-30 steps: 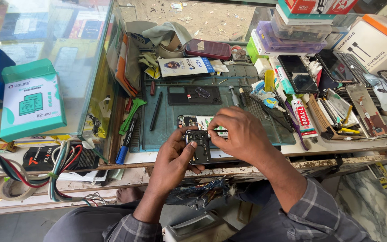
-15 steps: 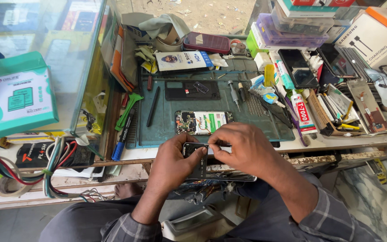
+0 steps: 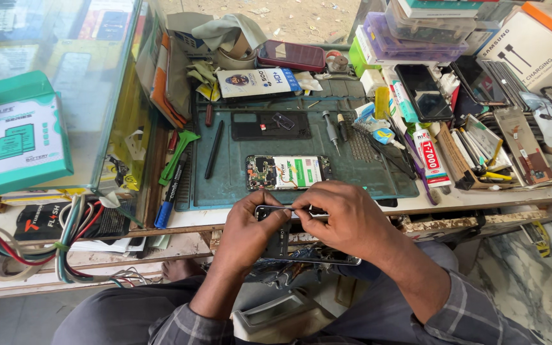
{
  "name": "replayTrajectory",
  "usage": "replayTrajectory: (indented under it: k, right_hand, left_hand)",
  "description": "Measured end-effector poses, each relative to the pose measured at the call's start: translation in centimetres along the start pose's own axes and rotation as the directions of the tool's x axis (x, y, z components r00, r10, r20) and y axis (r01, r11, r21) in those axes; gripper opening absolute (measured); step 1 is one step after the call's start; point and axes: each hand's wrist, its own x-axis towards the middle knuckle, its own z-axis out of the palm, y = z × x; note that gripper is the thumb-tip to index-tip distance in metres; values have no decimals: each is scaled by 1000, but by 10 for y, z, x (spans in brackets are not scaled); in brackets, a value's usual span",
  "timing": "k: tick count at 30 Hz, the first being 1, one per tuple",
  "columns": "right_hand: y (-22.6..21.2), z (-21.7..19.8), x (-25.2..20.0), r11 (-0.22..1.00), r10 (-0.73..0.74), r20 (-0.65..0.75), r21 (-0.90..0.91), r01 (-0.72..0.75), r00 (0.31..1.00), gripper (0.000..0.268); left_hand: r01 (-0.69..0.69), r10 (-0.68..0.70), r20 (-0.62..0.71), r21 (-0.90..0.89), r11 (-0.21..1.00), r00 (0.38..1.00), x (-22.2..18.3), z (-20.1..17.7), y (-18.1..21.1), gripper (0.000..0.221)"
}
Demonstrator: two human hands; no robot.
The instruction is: The person is repairing a smartphone by removing the battery and applying adhesive tape to the phone's frame. They handle the phone, battery, and tape roll, using their hands to peel and place the tape.
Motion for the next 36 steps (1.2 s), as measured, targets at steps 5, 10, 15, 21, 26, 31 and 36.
replayTrajectory:
  k: [5, 10, 15, 21, 26, 31, 36]
  right_hand:
    - [3, 3, -3, 998, 38, -20, 60, -36, 999, 18]
    - [3, 1, -8, 986, 125, -23, 114, -122, 992, 16]
    - [-6, 4, -21, 950, 294, -9, 110, -291, 956, 17]
    - [-15, 4, -35, 956, 288, -18, 70, -286, 957, 16]
    - [-19, 1, -44, 944, 308, -17, 129, -303, 951, 16]
    - [-18, 2, -53, 944, 312, 19, 108, -312, 950, 16]
    - [-16, 2, -64, 965, 243, 0, 103, -242, 970, 20]
  left_hand:
    - [48, -47, 10, -145, 988, 999, -2, 1, 0, 10]
    - [5, -3, 13, -164, 986, 1000, -7, 4, -2, 8]
    - [55, -31, 80, -323, 945, 996, -26, 15, -3, 6]
    - [-155, 153, -52, -58, 986, 987, -48, 28, -10, 10]
    - [-40, 39, -5, -221, 974, 999, -55, 37, -16, 9]
    - [46, -40, 35, -225, 973, 999, -60, 38, -19, 5]
    - [45, -42, 16, -205, 978, 999, -67, 38, -26, 5]
